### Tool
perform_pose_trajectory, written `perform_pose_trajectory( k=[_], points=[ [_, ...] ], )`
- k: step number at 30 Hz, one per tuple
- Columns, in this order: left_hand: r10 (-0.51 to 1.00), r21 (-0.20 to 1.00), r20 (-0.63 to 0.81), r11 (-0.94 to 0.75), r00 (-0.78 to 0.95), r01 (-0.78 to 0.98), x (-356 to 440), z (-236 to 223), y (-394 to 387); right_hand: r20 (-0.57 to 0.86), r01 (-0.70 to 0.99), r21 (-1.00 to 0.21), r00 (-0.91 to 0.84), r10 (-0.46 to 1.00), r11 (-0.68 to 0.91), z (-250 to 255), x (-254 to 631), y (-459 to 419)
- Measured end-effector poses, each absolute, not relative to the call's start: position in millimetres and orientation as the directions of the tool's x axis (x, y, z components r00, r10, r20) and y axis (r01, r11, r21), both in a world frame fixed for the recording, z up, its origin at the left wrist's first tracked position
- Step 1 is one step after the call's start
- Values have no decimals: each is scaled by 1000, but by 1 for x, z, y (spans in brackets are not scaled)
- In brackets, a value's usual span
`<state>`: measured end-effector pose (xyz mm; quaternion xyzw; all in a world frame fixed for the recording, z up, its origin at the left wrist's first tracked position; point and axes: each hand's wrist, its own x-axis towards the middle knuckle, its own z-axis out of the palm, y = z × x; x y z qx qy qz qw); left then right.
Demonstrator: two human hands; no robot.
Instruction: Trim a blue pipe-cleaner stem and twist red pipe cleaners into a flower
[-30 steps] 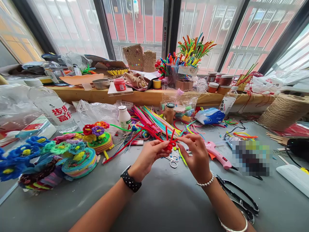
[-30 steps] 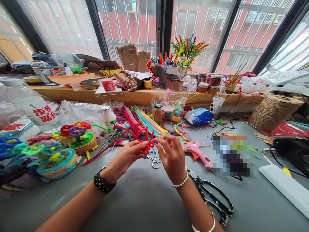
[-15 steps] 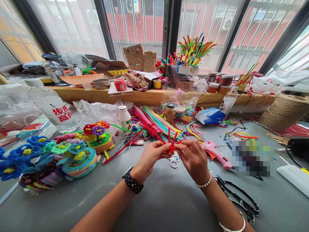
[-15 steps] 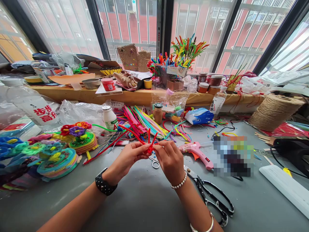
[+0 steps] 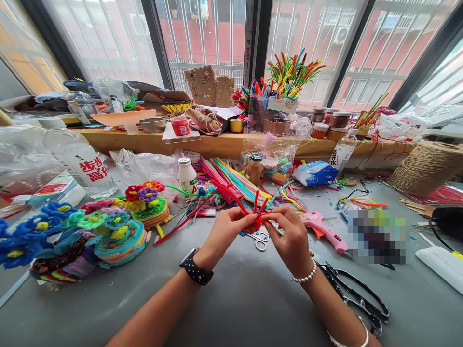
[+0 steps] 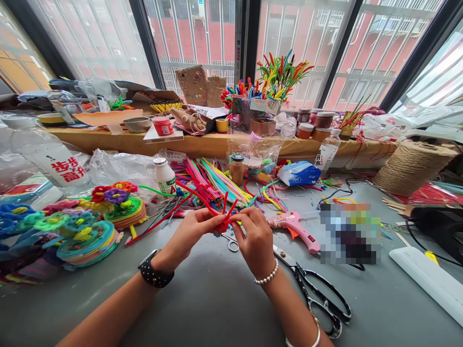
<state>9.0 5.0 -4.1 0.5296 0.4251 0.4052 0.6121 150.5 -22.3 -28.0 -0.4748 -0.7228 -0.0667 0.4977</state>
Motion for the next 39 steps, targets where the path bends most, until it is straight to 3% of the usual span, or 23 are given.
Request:
perform_pose_trajectory(
  k=[5, 10, 19, 26, 31, 36, 39],
  points=[
    [856, 930, -266, 349, 443, -116, 4, -2, 8, 838, 784, -268, -97, 537, 560, -28, 150, -23],
    [809, 897, -320, 426, 494, -118, 2, -2, 8, 862, 799, -203, -129, 490, 566, -27, 150, -24],
    [876, 934, -276, 341, 397, -105, 6, -2, 8, 838, 799, -182, -178, 516, 572, -30, 152, -21],
    [944, 985, -140, 162, 299, -52, 12, -4, 5, 825, 826, -179, -169, 539, 534, -31, 151, -21],
    [972, 1000, -2, -5, 236, 30, 15, -5, 3, 785, 800, -311, -88, 614, 512, -31, 148, -22],
    [952, 955, 194, -238, 235, 176, 13, -11, 2, 635, 666, -593, 41, 771, 453, -30, 146, -22],
    [918, 880, 306, -374, 251, 294, 11, -12, 1, 469, 486, -792, 99, 878, 369, -29, 145, -20]
  ],
)
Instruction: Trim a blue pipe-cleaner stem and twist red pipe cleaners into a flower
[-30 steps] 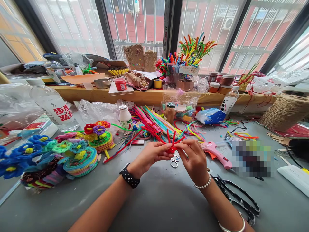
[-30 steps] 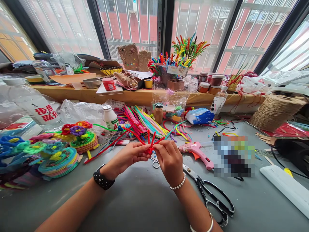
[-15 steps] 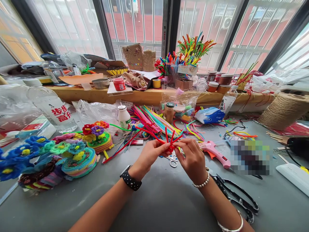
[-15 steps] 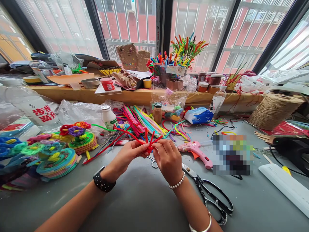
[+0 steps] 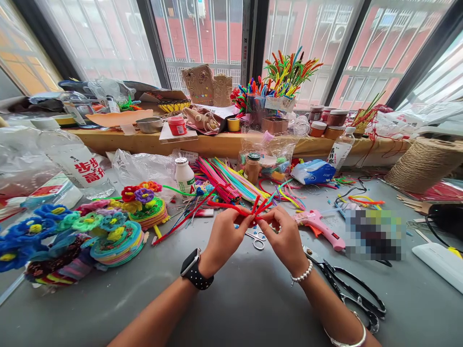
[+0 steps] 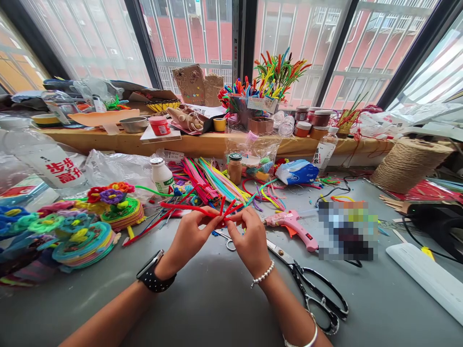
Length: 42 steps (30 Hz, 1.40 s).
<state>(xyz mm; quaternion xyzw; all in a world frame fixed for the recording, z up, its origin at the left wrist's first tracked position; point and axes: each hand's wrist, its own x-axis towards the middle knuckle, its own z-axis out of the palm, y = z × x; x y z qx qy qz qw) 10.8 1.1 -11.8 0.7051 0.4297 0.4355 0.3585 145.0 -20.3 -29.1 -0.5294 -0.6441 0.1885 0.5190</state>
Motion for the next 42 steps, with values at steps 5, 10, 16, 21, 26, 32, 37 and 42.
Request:
perform_pose_trajectory(
  k=[5, 10, 16, 21, 26, 32, 37, 42],
  points=[
    [826, 698, 467, -564, 316, 442, 9, -11, -1, -46, -135, -990, 67, 997, -37, -28, 143, -20],
    [781, 616, 497, -624, 377, 481, 9, -12, -3, -291, -446, -834, -143, 946, -324, -27, 144, -20],
    [885, 853, 358, -440, 299, 280, 9, -6, 0, -202, -478, -840, -163, 966, -256, -22, 151, -18],
    [934, 978, 147, -186, 325, 93, 9, -4, 3, -109, -354, -926, -83, 991, -131, -21, 156, -16],
    [925, 996, 67, -84, 374, 30, 11, -2, 1, -120, -379, -907, -186, 975, -184, -24, 155, -17],
    [920, 994, 86, -105, 383, 28, 11, -1, 0, -234, -589, -713, -311, 921, -380, -32, 152, -16],
    [904, 991, 98, -125, 416, 38, 10, 0, 2, -191, -614, -694, -346, 918, -376, -32, 151, -16],
    [881, 991, 79, -120, 466, 58, 8, 4, 3, -165, -617, -702, -347, 923, -357, -33, 151, -16]
  ],
)
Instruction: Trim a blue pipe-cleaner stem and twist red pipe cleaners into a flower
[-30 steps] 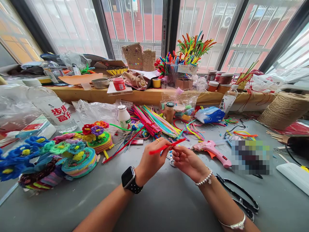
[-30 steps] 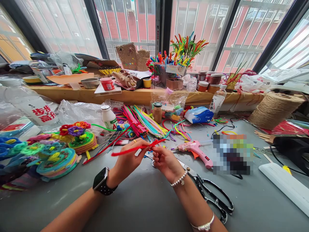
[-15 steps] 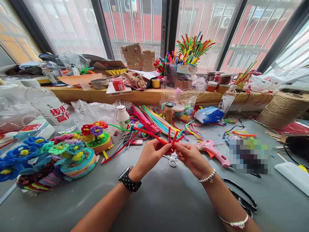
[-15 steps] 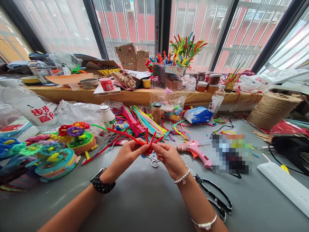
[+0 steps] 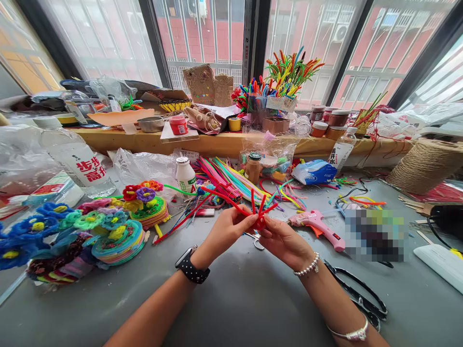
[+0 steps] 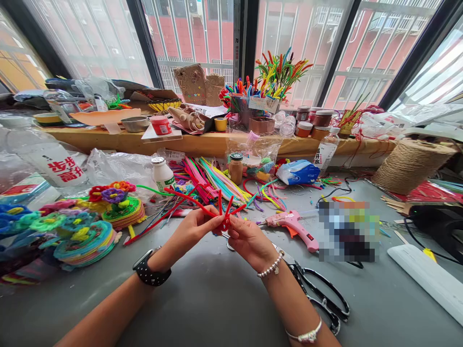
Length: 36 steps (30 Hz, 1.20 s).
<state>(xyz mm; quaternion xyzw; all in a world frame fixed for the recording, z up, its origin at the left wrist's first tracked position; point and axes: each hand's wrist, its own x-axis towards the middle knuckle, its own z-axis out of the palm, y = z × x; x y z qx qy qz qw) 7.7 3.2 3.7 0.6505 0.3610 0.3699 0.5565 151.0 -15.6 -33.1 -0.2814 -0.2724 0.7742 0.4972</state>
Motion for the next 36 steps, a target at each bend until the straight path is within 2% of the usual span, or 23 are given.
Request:
perform_pose_trajectory(
  k=[12, 22, 27, 32, 36],
  points=[
    [828, 996, 33, -76, 560, 54, 4, 4, 4, -93, -624, -705, -391, 915, -338, -32, 148, -19],
    [808, 999, 34, -18, 588, -32, 4, 7, 3, -45, -606, -737, -397, 917, -299, -25, 146, -23],
    [785, 1000, 21, -12, 620, -19, -2, 12, 4, -29, -529, -832, -256, 966, -165, -17, 148, -24],
    [745, 997, -47, -9, 665, 81, -5, 16, 3, 36, -334, -942, -180, 983, -27, -12, 153, -26],
    [780, 996, -36, -26, 624, 90, -1, 15, 3, 57, -322, -946, -59, 997, 35, -14, 149, -26]
  ],
)
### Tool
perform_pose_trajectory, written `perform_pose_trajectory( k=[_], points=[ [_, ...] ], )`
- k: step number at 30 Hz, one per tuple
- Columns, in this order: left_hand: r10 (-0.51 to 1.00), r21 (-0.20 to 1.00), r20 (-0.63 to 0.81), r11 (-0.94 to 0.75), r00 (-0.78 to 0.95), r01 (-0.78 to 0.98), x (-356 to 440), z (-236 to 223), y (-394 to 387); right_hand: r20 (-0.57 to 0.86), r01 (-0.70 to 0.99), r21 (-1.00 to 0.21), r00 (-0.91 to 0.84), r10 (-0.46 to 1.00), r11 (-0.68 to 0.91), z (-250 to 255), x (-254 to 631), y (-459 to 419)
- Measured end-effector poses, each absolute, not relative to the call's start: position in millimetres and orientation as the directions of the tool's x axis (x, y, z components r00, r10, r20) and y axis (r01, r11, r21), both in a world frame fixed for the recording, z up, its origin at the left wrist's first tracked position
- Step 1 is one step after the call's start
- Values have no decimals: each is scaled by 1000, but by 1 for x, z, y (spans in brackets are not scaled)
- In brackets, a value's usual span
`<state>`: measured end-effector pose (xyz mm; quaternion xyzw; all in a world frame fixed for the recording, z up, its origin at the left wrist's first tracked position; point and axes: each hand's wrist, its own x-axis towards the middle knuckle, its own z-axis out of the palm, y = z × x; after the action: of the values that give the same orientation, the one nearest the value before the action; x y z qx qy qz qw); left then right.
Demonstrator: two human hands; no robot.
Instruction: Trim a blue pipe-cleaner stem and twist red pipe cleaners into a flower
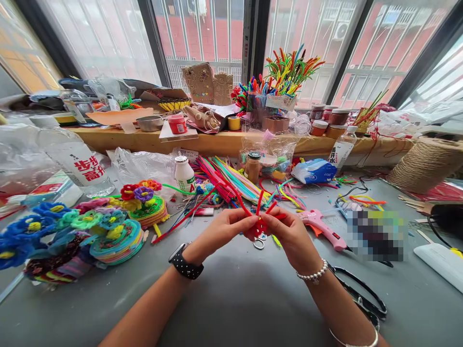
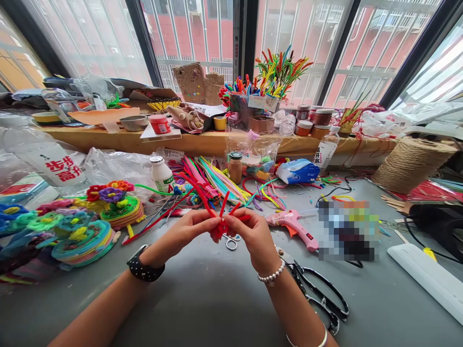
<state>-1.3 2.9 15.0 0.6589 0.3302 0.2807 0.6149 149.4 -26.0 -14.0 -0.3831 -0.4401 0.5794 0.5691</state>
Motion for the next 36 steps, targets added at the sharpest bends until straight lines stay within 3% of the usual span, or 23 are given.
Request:
perform_pose_trajectory(
  k=[6, 11, 17, 23, 30, 36],
  points=[
    [811, 998, -60, 28, 583, 64, 2, 8, 6, 55, -299, -952, 54, 997, 69, -18, 146, -25],
    [851, 998, -53, 27, 522, 59, 0, 8, 7, 50, -235, -970, 78, 996, 67, -18, 145, -25],
    [885, 989, -79, 128, 459, -76, 2, 6, 6, 99, -171, -979, 85, 991, 112, -19, 143, -24],
    [882, 981, -150, 190, 447, -47, 0, 6, 8, 85, -165, -982, 72, 994, 96, -17, 145, -24],
    [800, 979, -190, 196, 569, 51, -5, 6, 10, 86, -143, -985, 51, 995, 93, -14, 154, -23],
    [629, 970, -244, 161, 738, 184, -16, 20, 9, 99, -148, -985, -96, 990, 84, -9, 153, -28]
  ],
)
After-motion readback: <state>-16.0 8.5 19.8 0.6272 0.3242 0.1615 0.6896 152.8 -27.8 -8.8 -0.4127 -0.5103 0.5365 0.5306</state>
